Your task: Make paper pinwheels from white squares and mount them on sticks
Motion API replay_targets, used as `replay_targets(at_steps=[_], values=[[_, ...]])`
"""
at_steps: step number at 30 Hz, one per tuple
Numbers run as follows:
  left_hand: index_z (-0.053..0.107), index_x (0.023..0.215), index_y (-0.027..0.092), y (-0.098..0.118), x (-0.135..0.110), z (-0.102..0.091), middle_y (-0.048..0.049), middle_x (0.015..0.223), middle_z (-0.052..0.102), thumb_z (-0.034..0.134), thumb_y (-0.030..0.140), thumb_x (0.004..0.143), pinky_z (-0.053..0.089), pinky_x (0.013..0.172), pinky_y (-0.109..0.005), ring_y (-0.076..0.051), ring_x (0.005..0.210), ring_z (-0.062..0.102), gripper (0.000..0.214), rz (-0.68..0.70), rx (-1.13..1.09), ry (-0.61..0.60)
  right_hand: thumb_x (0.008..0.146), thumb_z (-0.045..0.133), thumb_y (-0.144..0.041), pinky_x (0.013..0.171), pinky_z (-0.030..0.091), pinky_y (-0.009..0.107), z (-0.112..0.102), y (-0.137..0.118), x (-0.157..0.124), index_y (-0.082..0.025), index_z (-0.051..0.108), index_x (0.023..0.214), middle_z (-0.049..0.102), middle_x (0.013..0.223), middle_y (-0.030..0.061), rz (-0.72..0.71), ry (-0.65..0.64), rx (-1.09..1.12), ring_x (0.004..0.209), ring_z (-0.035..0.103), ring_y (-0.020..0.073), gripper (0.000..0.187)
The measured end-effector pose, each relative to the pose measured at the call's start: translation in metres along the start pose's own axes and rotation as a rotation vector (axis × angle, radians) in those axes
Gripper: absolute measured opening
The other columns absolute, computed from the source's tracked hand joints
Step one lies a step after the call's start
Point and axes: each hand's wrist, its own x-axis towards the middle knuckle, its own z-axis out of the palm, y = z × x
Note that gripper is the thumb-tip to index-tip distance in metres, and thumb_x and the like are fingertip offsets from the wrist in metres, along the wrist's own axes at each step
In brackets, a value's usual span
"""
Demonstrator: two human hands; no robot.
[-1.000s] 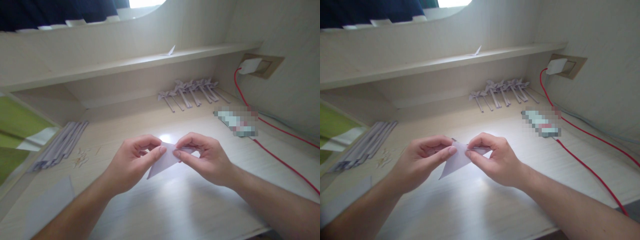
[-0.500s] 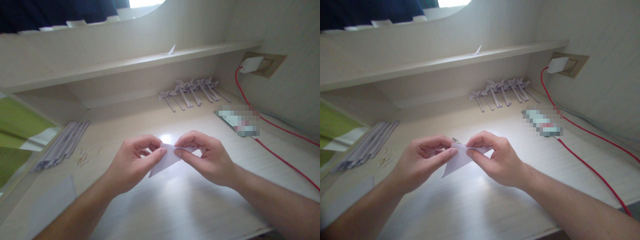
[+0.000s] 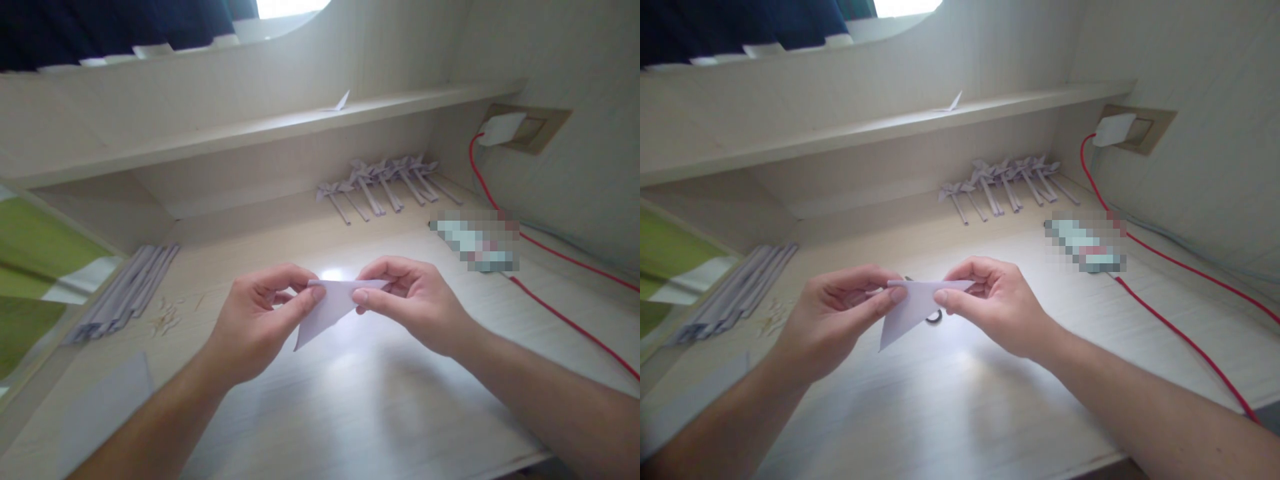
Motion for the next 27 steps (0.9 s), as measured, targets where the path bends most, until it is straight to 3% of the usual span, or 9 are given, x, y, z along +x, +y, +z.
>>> replay_targets(at_steps=[11,22,27], values=[[0.082,0.087,0.022,-0.0026,0.0004,-0.0018,-0.0005,0.083,0.077,0.08,0.029,0.088,0.052,0.063,-0.02,-0.013,0.073,0.068,0.007,0.018,0.007,0.03,0.087,0.084,-0.025,0.066,0.062,0.026,-0.0002,0.0002,0.0047,-0.017,0.079,0.086,0.078,0.075,0.0023,-0.014,0.025,0.075,0.067,0.075,0.0152,0.009],[0.082,0.086,0.019,-0.0008,-0.0003,-0.001,-0.0018,0.078,0.076,0.078,0.027,0.088,0.054,0.061,-0.022,-0.015,0.071,0.071,0.008,0.076,0.049,0.084,0.081,0.089,-0.033,0.062,0.059,0.028,-0.0004,-0.0018,0.0074,-0.016,0.078,0.089,0.077,0.067,0.0032,0.062,0.075,0.071,0.063,0.073,0.0167,0.022],[0.081,0.087,0.019,-0.002,-0.001,-0.0007,-0.0019,0.079,0.076,0.079,0.027,0.087,0.055,0.062,-0.023,-0.016,0.072,0.071,0.008,0.082,0.067,0.125,0.081,0.089,-0.032,0.063,0.06,0.028,-0.0024,0.004,0.0086,-0.016,0.078,0.092,0.077,0.069,0.0026,0.057,0.063,0.171,0.063,0.072,0.0162,0.022]])
